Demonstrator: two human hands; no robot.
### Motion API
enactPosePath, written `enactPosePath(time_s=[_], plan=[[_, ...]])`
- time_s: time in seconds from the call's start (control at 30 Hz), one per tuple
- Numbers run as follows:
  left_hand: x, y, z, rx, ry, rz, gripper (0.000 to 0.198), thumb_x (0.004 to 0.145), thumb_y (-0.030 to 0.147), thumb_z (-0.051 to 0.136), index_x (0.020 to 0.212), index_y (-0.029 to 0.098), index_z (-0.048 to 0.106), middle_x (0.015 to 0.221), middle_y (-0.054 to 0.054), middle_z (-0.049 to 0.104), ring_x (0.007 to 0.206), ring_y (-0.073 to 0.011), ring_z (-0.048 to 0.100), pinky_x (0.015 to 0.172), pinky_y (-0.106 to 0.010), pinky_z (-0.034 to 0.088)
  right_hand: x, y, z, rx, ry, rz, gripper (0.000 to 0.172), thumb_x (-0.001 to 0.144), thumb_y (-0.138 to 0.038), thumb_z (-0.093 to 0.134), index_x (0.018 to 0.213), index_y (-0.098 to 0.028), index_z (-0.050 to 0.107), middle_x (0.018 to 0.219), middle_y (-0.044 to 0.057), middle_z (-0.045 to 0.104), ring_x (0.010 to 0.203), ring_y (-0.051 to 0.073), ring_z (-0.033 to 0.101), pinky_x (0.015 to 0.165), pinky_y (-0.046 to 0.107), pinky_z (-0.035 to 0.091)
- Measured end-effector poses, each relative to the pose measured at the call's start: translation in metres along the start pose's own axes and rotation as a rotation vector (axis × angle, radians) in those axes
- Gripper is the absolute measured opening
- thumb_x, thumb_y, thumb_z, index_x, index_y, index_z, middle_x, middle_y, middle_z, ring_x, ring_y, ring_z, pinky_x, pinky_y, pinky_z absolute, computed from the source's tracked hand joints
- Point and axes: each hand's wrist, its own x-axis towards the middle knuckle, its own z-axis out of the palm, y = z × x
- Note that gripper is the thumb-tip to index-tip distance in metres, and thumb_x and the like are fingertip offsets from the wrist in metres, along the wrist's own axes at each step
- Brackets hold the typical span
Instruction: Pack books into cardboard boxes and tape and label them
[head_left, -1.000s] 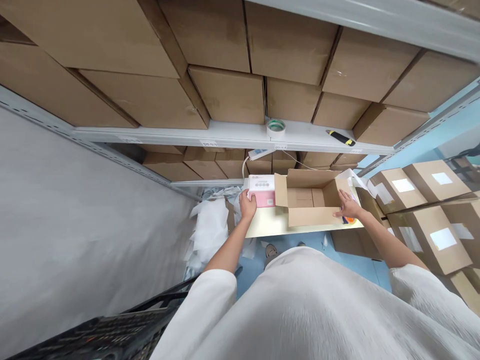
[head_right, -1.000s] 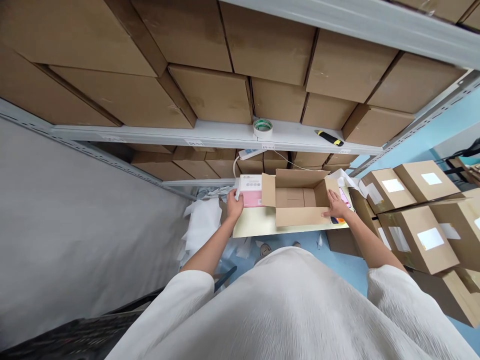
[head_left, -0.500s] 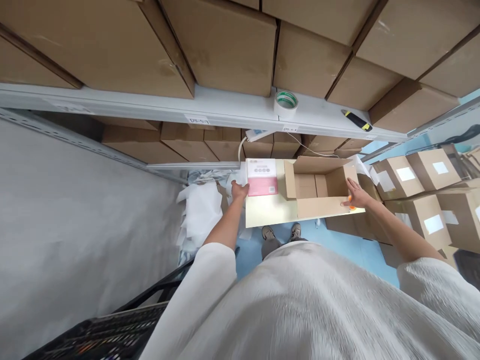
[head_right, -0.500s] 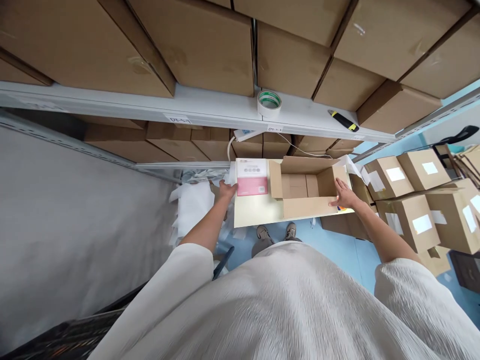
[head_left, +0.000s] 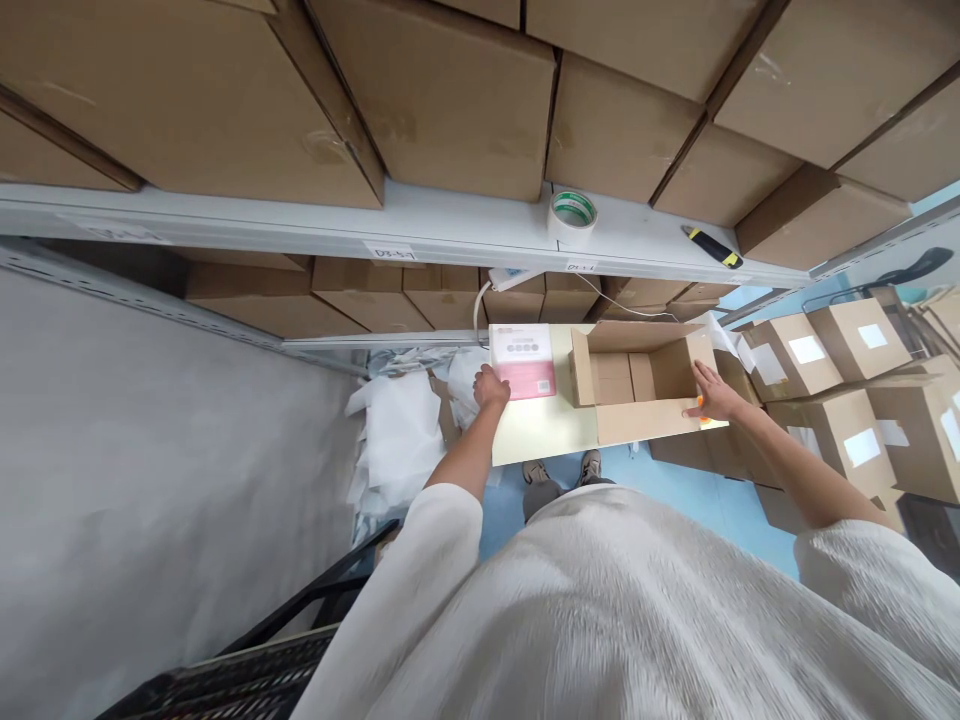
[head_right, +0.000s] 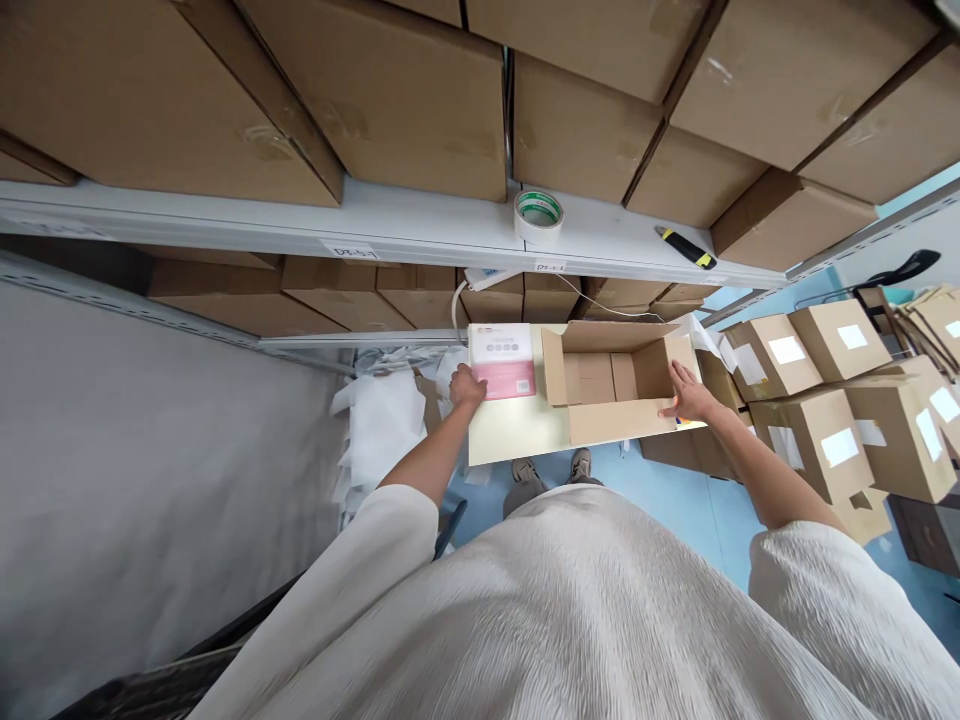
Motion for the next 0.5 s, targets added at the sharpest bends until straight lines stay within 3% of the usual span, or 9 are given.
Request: enactPosePath(time_s=[0.13,0.3,0.5], plan=[[0.0,0.005,0.0,-0.001,-0.002,-0.068,0.051,0.097,0.024,0.076,0.14,0.012,0.053,0.141,-0.027,0.065,0.133,-0.039,0.068,0.108,-0.047,0.055,0.001,0.0,0.0,0.016,-0.001,0.003,0.149,0.078,-0.088,0.072,0.183,-0.015,-0.004,0.189,0.019,0.01,0.174,0.045,0.013,0.14,0.058,0.025],[-0.002,0.014,0.001,0.033,0.009,-0.118,0.045,0.093,0.021,0.075,0.134,0.016,0.055,0.149,-0.026,0.061,0.14,-0.0383,0.064,0.11,-0.046,0.055,0.001,0.0,-0.001,0.037,0.01,-0.022,0.148,0.078,-0.085,0.074,0.182,-0.019,-0.006,0.189,0.019,0.008,0.173,0.047,0.014,0.139,0.061,0.026],[-0.012,0.015,-0.001,0.072,0.024,-0.054,0.046,0.096,0.018,0.069,0.138,0.018,0.052,0.141,-0.022,0.069,0.14,-0.0365,0.064,0.114,-0.05,0.051,0.001,-0.002,-0.003,0.067,0.0,-0.018,0.146,0.077,-0.087,0.073,0.182,-0.016,-0.001,0.188,0.021,0.01,0.173,0.046,0.013,0.14,0.061,0.024]])
